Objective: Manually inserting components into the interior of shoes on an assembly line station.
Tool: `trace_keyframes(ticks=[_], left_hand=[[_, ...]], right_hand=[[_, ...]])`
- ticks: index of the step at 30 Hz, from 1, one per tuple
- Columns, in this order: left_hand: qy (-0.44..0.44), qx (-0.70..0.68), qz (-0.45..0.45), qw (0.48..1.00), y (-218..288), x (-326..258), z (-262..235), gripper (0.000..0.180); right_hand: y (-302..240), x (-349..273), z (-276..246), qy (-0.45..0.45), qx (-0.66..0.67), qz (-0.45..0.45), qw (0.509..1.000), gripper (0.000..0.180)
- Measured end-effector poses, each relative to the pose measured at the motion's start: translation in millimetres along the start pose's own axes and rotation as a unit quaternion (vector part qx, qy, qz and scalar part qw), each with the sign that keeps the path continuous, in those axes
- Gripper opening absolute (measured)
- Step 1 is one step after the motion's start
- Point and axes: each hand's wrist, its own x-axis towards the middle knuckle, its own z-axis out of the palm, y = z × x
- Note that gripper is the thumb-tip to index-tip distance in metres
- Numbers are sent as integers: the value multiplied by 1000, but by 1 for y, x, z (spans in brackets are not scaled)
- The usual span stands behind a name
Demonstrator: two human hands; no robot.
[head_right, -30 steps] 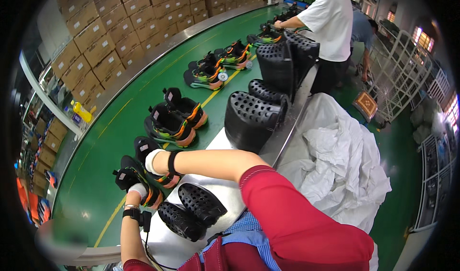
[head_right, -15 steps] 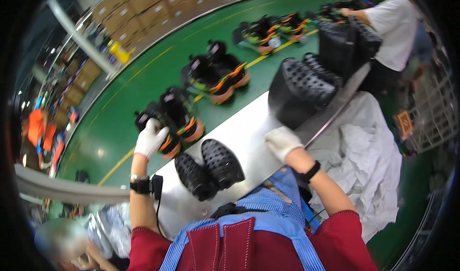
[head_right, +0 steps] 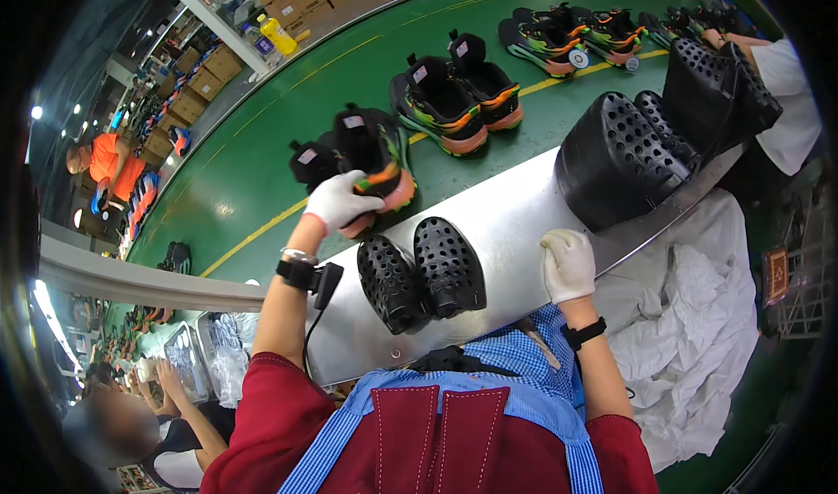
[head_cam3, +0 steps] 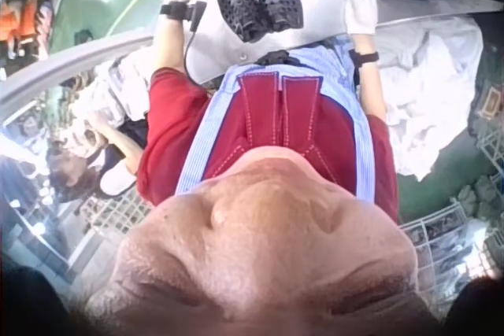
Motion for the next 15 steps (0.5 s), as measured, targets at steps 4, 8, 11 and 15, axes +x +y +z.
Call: trace_keyframes(ticks=[4,8,11,15], left_hand=[[82,-242,-30,966,-32,5,-22,52],[126,-371,-41,919,-67,9,-44,45],[127,-299,-93,941,-83,9,-51,47],[93,-28,-132,986,-114,-1,-33,54]], right_hand=[[-1,-3,-2,6,-7,9,1000,12],[-3,1,-2,-6,0,10,1000,12],[-2,0,-2,0,-9,9,1000,12],[-2,1,-1,4,-10,12,1000,12]])
